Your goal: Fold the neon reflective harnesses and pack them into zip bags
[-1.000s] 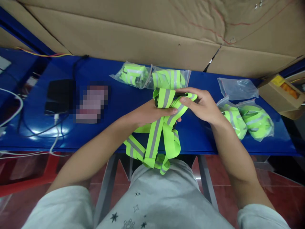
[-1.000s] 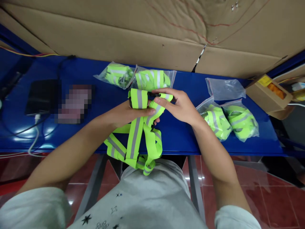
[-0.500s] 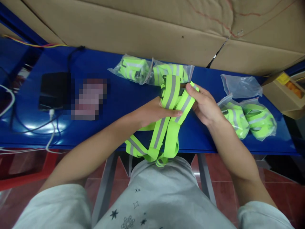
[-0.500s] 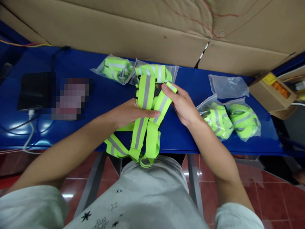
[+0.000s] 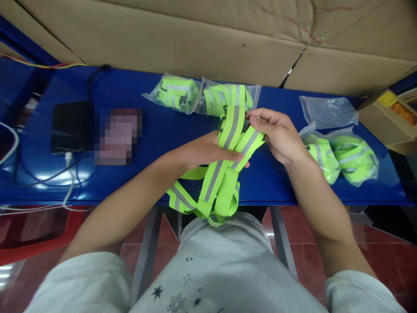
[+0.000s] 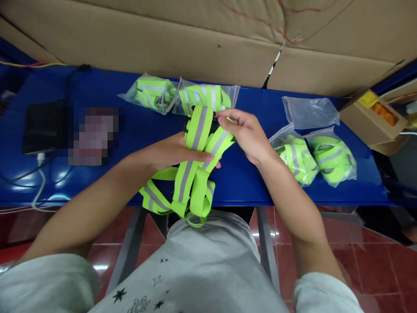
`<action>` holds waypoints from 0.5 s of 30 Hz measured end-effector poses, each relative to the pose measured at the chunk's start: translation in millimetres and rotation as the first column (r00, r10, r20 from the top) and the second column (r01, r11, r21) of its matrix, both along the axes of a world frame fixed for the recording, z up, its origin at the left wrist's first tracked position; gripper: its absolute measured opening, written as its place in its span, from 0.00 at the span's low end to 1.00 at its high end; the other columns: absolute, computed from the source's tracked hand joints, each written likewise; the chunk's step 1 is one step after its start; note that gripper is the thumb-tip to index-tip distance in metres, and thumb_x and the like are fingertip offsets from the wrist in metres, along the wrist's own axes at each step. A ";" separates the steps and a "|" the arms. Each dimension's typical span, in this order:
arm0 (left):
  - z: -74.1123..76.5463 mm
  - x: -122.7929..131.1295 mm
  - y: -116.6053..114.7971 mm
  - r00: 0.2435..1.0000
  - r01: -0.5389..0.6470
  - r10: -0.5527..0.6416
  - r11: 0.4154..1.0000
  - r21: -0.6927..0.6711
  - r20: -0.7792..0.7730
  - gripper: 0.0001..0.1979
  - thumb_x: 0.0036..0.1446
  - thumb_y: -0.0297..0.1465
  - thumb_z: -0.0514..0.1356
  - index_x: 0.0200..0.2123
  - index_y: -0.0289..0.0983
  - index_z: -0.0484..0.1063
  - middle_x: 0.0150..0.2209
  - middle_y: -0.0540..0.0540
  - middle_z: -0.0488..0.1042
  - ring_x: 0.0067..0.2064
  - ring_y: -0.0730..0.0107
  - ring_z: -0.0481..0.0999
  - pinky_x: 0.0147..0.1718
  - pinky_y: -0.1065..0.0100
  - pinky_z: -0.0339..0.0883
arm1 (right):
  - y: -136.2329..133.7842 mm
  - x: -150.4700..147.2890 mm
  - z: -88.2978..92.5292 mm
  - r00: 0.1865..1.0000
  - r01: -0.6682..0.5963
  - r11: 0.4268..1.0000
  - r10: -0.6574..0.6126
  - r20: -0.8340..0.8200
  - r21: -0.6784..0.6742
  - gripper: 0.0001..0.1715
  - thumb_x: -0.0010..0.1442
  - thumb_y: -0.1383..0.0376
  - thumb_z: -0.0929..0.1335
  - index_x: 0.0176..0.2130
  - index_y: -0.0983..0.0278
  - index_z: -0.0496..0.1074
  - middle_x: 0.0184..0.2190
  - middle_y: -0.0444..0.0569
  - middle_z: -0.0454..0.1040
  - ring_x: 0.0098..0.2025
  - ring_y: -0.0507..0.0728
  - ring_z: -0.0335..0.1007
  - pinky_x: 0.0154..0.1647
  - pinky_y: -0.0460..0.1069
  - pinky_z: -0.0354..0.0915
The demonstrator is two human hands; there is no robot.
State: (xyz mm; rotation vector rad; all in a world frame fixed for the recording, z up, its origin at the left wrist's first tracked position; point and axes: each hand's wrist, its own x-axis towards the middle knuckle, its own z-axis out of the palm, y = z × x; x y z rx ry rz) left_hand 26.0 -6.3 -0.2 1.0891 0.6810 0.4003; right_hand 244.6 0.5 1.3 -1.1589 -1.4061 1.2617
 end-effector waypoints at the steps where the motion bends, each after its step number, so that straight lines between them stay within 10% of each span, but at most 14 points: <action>1: -0.4 0.2 -0.5 1.000 0.009 -0.008 1.000 0.006 -0.004 0.16 0.52 0.31 0.76 0.44 0.33 0.82 0.40 0.40 0.86 0.41 0.58 0.87 0.40 0.62 0.83 | -0.5 0.6 1.0 1.000 0.006 1.000 -0.007 -0.030 -0.029 0.20 0.57 0.49 0.79 0.43 0.57 0.80 0.41 0.45 0.82 0.45 0.58 0.78 0.44 0.51 0.74; 8: -3.6 3.2 -0.5 0.997 0.008 -0.006 1.000 -0.023 0.076 0.16 0.49 0.27 0.77 0.42 0.34 0.83 0.40 0.42 0.86 0.42 0.61 0.86 0.42 0.65 0.81 | 2.4 3.2 -3.7 0.986 -0.103 0.957 0.063 -0.154 -0.272 0.26 0.57 0.54 0.80 0.53 0.58 0.79 0.38 0.44 0.81 0.33 0.54 0.77 0.31 0.49 0.73; 15: -6.3 4.1 -2.2 0.988 -0.004 0.001 1.000 0.020 0.152 0.13 0.51 0.26 0.75 0.41 0.35 0.83 0.40 0.44 0.86 0.43 0.64 0.85 0.48 0.63 0.79 | -7.6 -0.1 8.4 0.964 -0.179 0.980 0.158 0.213 0.084 0.22 0.68 0.45 0.71 0.49 0.56 0.83 0.48 0.50 0.82 0.51 0.60 0.78 0.54 0.56 0.74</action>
